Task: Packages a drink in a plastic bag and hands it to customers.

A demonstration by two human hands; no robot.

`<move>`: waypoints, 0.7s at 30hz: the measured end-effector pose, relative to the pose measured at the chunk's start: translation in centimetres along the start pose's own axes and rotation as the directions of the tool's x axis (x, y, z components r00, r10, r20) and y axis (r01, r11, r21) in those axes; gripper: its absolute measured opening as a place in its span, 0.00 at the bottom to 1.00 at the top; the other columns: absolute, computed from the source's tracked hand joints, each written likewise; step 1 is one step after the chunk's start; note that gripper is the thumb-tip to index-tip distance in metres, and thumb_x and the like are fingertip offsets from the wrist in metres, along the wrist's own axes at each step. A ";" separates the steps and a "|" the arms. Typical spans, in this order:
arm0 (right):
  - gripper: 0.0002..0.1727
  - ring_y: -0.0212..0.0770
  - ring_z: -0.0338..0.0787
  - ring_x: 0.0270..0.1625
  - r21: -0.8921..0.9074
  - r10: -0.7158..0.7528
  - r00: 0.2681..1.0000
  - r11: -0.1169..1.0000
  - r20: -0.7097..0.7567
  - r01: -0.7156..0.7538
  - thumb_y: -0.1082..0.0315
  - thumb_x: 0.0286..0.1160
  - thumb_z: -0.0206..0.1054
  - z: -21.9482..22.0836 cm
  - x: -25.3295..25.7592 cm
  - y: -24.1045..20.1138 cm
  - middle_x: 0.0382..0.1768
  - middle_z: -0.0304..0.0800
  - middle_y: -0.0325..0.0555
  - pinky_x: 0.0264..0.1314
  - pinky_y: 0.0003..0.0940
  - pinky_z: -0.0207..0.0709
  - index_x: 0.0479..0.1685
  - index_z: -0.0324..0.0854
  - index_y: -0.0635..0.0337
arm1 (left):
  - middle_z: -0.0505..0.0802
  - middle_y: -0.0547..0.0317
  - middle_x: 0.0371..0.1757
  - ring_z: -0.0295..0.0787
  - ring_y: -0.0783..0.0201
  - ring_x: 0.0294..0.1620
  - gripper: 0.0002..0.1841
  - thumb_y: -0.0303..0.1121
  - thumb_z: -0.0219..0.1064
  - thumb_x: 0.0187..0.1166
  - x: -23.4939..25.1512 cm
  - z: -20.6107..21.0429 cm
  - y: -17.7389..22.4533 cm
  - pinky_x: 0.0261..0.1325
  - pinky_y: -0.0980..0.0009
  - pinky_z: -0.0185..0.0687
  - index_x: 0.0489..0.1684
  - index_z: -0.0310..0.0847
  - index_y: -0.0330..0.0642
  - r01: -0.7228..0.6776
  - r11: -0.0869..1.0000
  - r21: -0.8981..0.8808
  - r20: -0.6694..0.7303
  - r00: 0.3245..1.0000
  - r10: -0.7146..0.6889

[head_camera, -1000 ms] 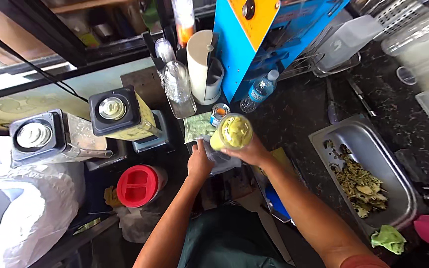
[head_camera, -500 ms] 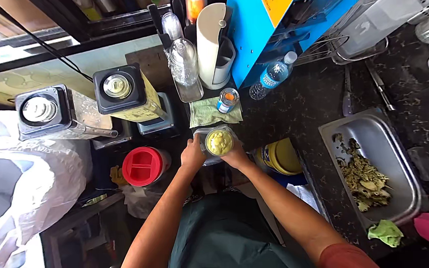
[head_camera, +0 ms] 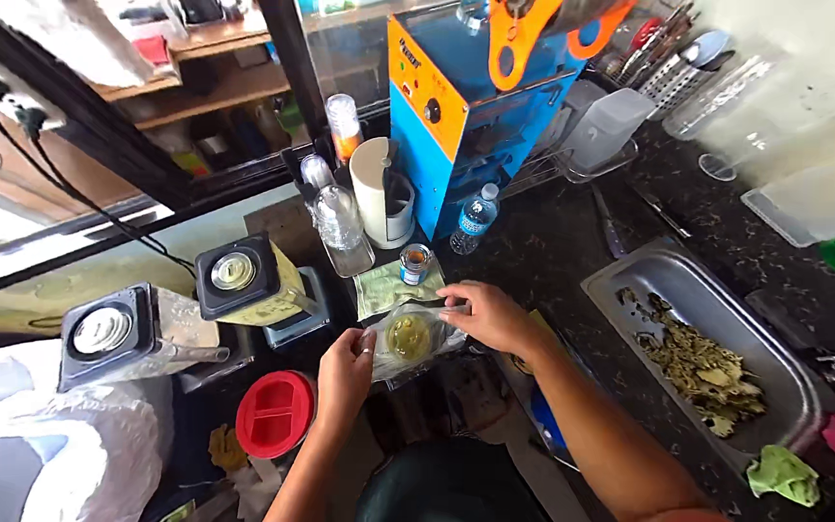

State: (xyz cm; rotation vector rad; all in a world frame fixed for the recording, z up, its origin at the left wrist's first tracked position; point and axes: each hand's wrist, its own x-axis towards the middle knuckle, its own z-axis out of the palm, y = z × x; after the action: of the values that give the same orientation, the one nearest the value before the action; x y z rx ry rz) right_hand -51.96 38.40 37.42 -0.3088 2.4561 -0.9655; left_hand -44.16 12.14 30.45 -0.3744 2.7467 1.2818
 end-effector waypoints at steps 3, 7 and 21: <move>0.22 0.45 0.91 0.61 -0.035 -0.017 0.995 0.999 -0.098 0.014 0.47 0.83 0.67 -3.2 3.6 -0.9 0.59 0.92 0.46 0.70 0.54 0.83 0.63 0.89 0.50 | 0.92 0.52 0.40 0.90 0.52 0.47 0.16 0.43 0.64 0.85 -0.1 -1.2 0.8 0.54 0.49 0.86 0.41 0.93 0.42 -0.189 0.952 0.239 -0.148 0.962 0.228; 0.16 0.46 0.95 0.49 0.250 -0.024 0.878 0.955 -0.478 0.162 0.57 0.84 0.65 -0.9 16.1 0.3 0.49 0.94 0.50 0.57 0.52 0.89 0.54 0.90 0.58 | 0.96 0.56 0.38 0.93 0.61 0.38 0.12 0.38 0.63 0.87 0.4 -1.8 2.1 0.45 0.56 0.90 0.51 0.93 0.44 -0.259 0.930 0.263 -0.193 0.930 0.313; 0.15 0.54 0.92 0.38 0.157 -0.018 0.964 0.986 -0.264 0.061 0.71 0.69 0.71 -0.5 28.6 -2.1 0.43 0.92 0.60 0.47 0.60 0.86 0.55 0.87 0.65 | 0.94 0.40 0.55 0.94 0.50 0.54 0.32 0.21 0.73 0.72 0.7 -4.3 3.9 0.56 0.59 0.92 0.79 0.71 0.34 0.029 0.609 -0.793 0.189 0.961 0.201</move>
State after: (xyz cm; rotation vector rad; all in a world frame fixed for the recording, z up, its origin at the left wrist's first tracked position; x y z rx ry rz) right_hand -76.70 26.54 29.09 -0.1846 2.5898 -1.2907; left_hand -45.68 11.12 36.04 -0.0881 1.8316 2.3455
